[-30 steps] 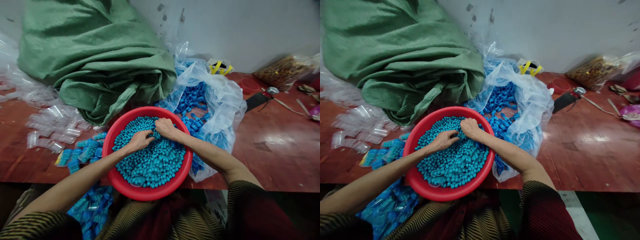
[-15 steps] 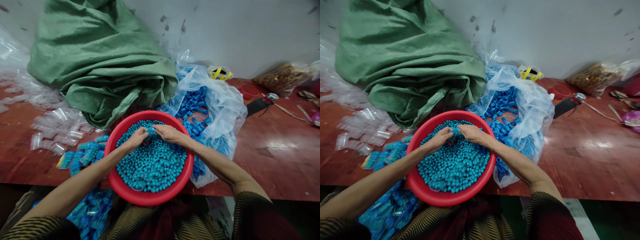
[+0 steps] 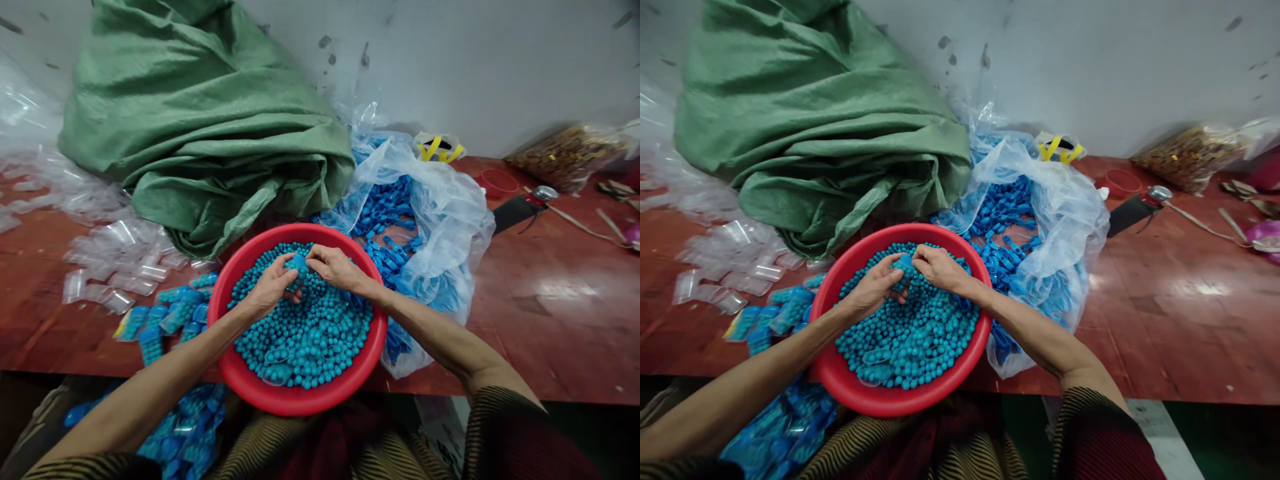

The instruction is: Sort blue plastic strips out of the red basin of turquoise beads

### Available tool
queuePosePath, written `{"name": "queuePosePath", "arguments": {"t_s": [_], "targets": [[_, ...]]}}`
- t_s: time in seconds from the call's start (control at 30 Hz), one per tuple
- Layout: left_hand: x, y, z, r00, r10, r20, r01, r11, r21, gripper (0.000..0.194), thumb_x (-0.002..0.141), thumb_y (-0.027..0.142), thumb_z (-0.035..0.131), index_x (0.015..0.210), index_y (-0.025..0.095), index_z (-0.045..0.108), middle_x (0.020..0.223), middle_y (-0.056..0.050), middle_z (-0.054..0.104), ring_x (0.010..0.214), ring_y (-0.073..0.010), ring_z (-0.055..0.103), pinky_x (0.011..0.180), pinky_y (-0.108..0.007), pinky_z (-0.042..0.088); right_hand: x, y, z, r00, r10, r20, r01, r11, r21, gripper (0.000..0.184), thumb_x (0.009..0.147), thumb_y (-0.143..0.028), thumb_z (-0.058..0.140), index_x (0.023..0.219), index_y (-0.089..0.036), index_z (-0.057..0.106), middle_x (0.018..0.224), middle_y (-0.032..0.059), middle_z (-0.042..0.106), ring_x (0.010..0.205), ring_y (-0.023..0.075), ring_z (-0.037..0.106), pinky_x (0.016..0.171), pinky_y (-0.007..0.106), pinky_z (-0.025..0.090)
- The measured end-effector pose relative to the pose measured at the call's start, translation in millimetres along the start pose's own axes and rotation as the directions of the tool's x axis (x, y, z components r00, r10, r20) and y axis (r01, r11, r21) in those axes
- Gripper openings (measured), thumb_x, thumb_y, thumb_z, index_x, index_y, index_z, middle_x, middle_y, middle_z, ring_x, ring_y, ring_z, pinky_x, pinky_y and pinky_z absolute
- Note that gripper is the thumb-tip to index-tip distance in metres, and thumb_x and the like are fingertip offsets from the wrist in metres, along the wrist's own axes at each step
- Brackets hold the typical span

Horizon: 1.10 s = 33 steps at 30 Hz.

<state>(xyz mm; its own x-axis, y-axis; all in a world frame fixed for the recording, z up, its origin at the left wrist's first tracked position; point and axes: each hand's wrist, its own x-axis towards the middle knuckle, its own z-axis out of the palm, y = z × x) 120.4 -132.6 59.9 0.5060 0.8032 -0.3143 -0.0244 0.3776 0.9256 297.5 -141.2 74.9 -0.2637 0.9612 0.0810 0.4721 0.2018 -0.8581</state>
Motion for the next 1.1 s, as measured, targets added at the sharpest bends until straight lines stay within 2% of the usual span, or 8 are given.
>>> {"name": "queuePosePath", "arguments": {"t_s": [0.1,0.3,0.53,0.7,0.77,0.87,0.97,1.1], "targets": [[-3.8,2.0,1.0,1.0,0.011,-0.012,-0.012,0.999,-0.042,0.072,0.07,0.041,0.07,0.13,0.018,0.039,0.071,0.003,0.057,0.053,-0.0126,0.058,0.045,-0.025,0.05,-0.9,-1.7,-0.4,1.0,-0.001,-0.024,0.001,1.0,-0.003,0.015,0.083,-0.021,0.049,0.07,-0.017,0.053,0.061,-0.0046,0.05,0.055,0.0077,0.042,0.056,0.022,0.033],[-5.4,4.7,6.5,0.998,0.047,-0.032,-0.048,0.998,-0.04,0.072,0.069,0.039,0.071,0.132,0.019,0.042,0.073,0.003,0.056,0.05,-0.01,0.055,0.038,-0.021,0.043,-3.9,1.0,8.6,0.996,0.067,-0.064,-0.056,0.987,0.153,0.015,0.085,-0.027,0.047,0.075,-0.018,0.052,0.063,-0.0046,0.053,0.052,0.0075,0.045,0.053,0.021,0.035],[-7.7,4.4,9.1,0.994,0.09,-0.061,-0.093,0.994,-0.049,0.068,0.07,0.039,0.07,0.13,0.018,0.045,0.07,0.003,0.055,0.048,-0.0091,0.053,0.037,-0.02,0.041,-5.3,-3.7,1.1,0.999,-0.004,-0.035,0.007,0.996,0.087,0.018,0.084,-0.026,0.048,0.069,-0.016,0.055,0.062,-0.0039,0.052,0.058,0.0083,0.045,0.057,0.021,0.035],[-9.6,5.6,12.4,0.991,0.082,-0.106,-0.087,0.995,-0.05,0.065,0.07,0.038,0.07,0.128,0.018,0.048,0.071,0.003,0.055,0.047,-0.0087,0.053,0.037,-0.02,0.041,-12.2,-4.7,14.7,0.983,-0.034,-0.18,0.039,0.999,0.022,0.019,0.086,-0.027,0.048,0.072,-0.016,0.055,0.063,-0.0038,0.05,0.059,0.0086,0.044,0.059,0.021,0.034],[-9.5,4.3,12.4,0.988,0.085,-0.13,-0.092,0.995,-0.046,0.06,0.07,0.036,0.07,0.123,0.018,0.051,0.072,0.003,0.056,0.044,-0.007,0.051,0.035,-0.019,0.038,-14.5,-4.3,20.6,0.982,-0.04,-0.186,0.044,0.999,0.015,0.019,0.087,-0.027,0.047,0.072,-0.017,0.054,0.063,-0.0037,0.049,0.059,0.0086,0.043,0.059,0.021,0.035],[-9.9,1.6,11.1,0.984,0.101,-0.148,-0.104,0.994,-0.012,0.051,0.07,0.036,0.07,0.115,0.018,0.054,0.069,0.004,0.055,0.039,-0.0053,0.048,0.031,-0.018,0.032,-14.8,-3.1,19.8,0.992,-0.076,-0.103,0.077,0.997,0.001,0.018,0.087,-0.027,0.047,0.074,-0.017,0.055,0.064,-0.0031,0.05,0.06,0.0089,0.044,0.061,0.022,0.036],[-12.4,1.9,8.8,0.984,0.109,-0.14,-0.111,0.994,-0.007,0.049,0.071,0.038,0.068,0.112,0.019,0.051,0.067,0.005,0.055,0.041,-0.0069,0.051,0.032,-0.017,0.035,-10.6,-1.9,7.2,0.997,-0.076,0.034,0.073,0.994,0.081,0.014,0.085,-0.027,0.049,0.081,-0.016,0.058,0.065,-0.0033,0.051,0.06,0.009,0.045,0.06,0.023,0.038],[-15.8,7.9,4.6,0.993,0.112,-0.045,-0.112,0.994,0.009,0.047,0.073,0.039,0.066,0.111,0.02,0.044,0.066,0.006,0.055,0.045,-0.0102,0.056,0.036,-0.019,0.041,-1.4,-0.9,-9.5,0.972,0.01,0.233,-0.092,0.934,0.344,0.023,0.08,-0.029,0.054,0.098,-0.016,0.059,0.065,-0.0043,0.052,0.056,0.0085,0.049,0.053,0.022,0.042]]}}
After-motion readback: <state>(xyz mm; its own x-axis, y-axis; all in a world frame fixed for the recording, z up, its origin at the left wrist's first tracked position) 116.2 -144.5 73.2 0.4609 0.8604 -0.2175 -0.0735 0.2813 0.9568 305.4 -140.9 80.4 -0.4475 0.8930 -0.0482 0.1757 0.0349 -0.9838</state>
